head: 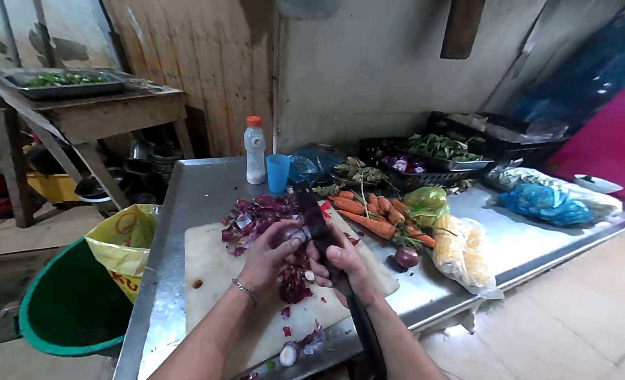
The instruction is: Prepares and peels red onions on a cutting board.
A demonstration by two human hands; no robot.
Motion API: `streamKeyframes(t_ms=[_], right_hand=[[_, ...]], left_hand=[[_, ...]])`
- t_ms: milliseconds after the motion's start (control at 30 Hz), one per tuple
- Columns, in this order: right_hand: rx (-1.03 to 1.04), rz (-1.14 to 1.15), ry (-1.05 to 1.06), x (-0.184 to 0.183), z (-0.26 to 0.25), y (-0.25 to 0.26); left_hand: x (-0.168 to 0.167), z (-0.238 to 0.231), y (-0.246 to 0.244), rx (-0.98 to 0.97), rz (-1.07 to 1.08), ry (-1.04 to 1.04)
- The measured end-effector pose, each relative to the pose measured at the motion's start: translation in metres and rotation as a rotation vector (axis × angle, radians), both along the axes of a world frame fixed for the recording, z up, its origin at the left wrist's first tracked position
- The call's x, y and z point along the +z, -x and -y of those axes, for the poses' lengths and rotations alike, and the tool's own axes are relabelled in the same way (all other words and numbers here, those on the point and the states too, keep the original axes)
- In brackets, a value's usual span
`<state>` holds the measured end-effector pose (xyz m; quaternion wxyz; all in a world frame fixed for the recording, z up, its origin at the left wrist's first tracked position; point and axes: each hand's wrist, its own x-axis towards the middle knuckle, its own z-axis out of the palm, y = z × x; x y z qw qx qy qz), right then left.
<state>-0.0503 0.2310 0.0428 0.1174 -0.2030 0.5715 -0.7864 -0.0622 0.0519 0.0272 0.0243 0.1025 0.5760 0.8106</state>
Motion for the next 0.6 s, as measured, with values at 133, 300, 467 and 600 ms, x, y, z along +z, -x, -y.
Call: streamKeyframes(t_ms=[133, 300, 467, 600], right_hand=[[-0.097, -0.023, 0.056, -0.008, -0.005, 0.011], [-0.198, 0.068, 0.051, -0.018, -0.011, 0.024], [-0.264, 0.124, 0.066, -0.022, -0.021, 0.033], [-0.211, 0.043, -0.167, -0.012, -0.016, 0.016]], left_hand=[[-0.002, 0.001, 0.001, -0.039, -0.015, -0.058], [0.005, 0.002, -0.003, -0.122, -0.011, -0.075], [0.009, 0.007, -0.005, -0.193, 0.022, -0.218], [0.008, 0.006, -0.002, -0.079, 0.024, -0.013]])
